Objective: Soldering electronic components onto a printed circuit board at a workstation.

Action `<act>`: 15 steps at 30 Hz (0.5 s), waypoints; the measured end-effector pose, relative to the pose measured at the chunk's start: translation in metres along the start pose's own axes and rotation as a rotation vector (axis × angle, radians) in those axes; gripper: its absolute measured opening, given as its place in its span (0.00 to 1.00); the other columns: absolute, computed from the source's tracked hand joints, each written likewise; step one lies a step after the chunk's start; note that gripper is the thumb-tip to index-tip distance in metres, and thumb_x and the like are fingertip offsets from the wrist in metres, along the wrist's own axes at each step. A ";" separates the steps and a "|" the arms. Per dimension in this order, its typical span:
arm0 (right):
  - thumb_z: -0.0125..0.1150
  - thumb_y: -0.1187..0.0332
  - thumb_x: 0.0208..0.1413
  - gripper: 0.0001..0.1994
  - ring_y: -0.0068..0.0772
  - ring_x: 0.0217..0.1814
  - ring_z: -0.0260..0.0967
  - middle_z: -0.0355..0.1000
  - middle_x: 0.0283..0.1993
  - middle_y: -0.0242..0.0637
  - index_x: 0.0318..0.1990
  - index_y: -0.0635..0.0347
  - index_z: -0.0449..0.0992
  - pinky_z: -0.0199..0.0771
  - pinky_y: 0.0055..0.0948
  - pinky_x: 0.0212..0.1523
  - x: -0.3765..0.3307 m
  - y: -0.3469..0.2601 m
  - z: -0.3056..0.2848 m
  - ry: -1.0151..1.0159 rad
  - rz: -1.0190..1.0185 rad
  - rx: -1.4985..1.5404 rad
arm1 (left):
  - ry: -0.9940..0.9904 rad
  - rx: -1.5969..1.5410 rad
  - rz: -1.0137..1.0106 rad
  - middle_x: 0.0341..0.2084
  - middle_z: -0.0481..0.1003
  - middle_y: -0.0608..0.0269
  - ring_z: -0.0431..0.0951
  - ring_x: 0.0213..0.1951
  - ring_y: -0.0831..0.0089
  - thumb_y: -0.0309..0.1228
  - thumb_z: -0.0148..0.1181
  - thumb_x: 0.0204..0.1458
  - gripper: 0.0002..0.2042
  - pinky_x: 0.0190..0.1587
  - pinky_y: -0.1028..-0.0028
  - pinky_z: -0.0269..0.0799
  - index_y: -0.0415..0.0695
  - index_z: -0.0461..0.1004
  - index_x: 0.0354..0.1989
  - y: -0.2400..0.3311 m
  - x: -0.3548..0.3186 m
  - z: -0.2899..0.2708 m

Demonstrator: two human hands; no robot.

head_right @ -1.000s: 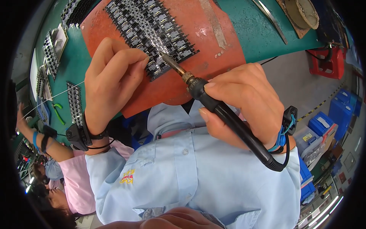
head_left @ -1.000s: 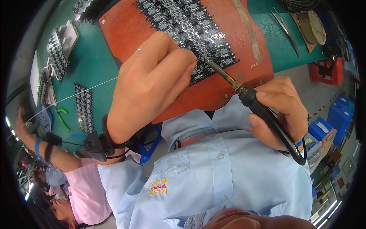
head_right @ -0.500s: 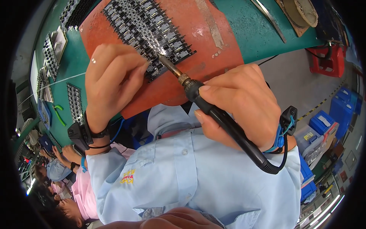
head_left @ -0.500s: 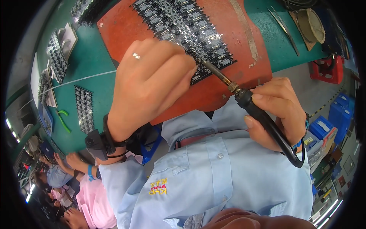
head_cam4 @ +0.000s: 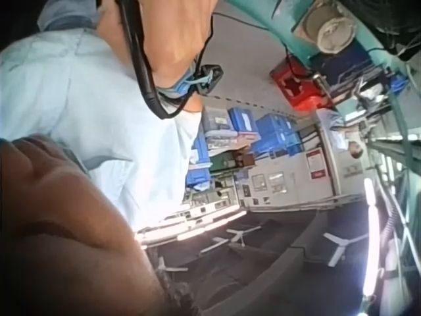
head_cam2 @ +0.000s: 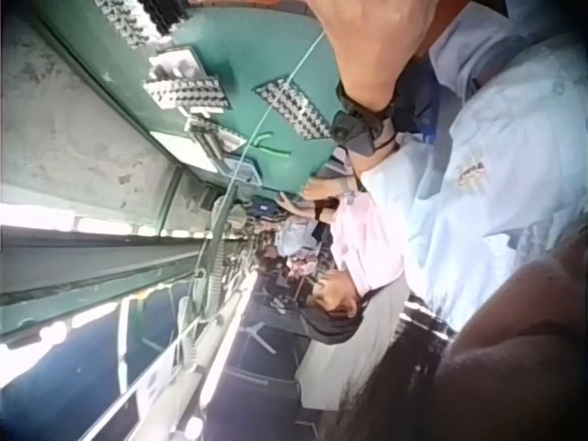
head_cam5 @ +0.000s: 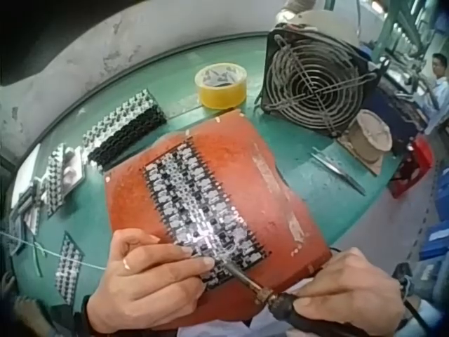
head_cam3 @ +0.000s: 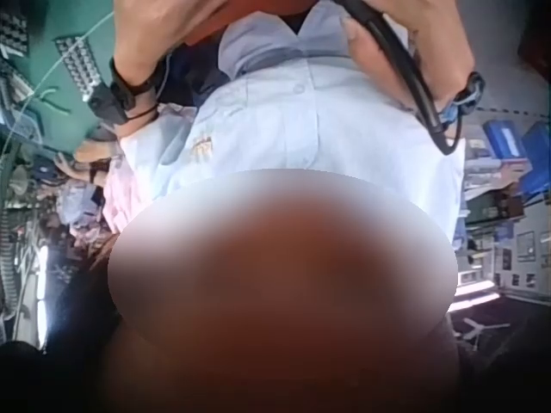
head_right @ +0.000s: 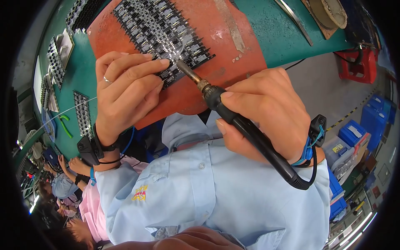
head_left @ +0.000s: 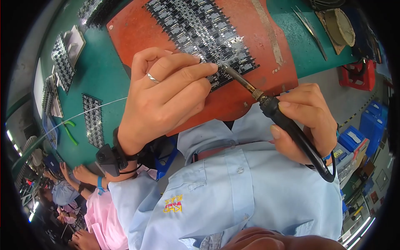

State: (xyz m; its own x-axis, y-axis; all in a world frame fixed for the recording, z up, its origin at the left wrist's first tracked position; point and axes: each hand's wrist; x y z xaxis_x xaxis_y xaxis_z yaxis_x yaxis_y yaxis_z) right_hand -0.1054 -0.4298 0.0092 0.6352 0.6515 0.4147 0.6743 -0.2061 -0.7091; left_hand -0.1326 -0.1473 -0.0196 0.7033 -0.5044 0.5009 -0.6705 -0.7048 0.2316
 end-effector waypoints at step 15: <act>0.72 0.79 0.40 0.18 0.44 0.35 0.76 0.78 0.37 0.47 0.42 0.69 0.77 0.72 0.36 0.38 0.006 0.007 -0.005 0.059 -0.007 0.035 | -0.056 -0.055 -0.044 0.42 0.83 0.65 0.81 0.45 0.64 0.23 0.71 0.39 0.10 0.50 0.62 0.68 0.45 0.76 0.31 0.002 0.002 -0.009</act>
State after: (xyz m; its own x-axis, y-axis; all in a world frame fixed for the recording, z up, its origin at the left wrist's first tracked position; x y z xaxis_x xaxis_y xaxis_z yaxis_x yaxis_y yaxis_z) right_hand -0.0953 -0.4310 0.0093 0.6527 0.6080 0.4519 0.6657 -0.1756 -0.7253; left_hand -0.1349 -0.1449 -0.0103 0.7434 -0.5019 0.4420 -0.6496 -0.6993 0.2985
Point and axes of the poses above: each hand's wrist, its own x-axis towards the middle knuckle, its own z-axis out of the palm, y = z × x
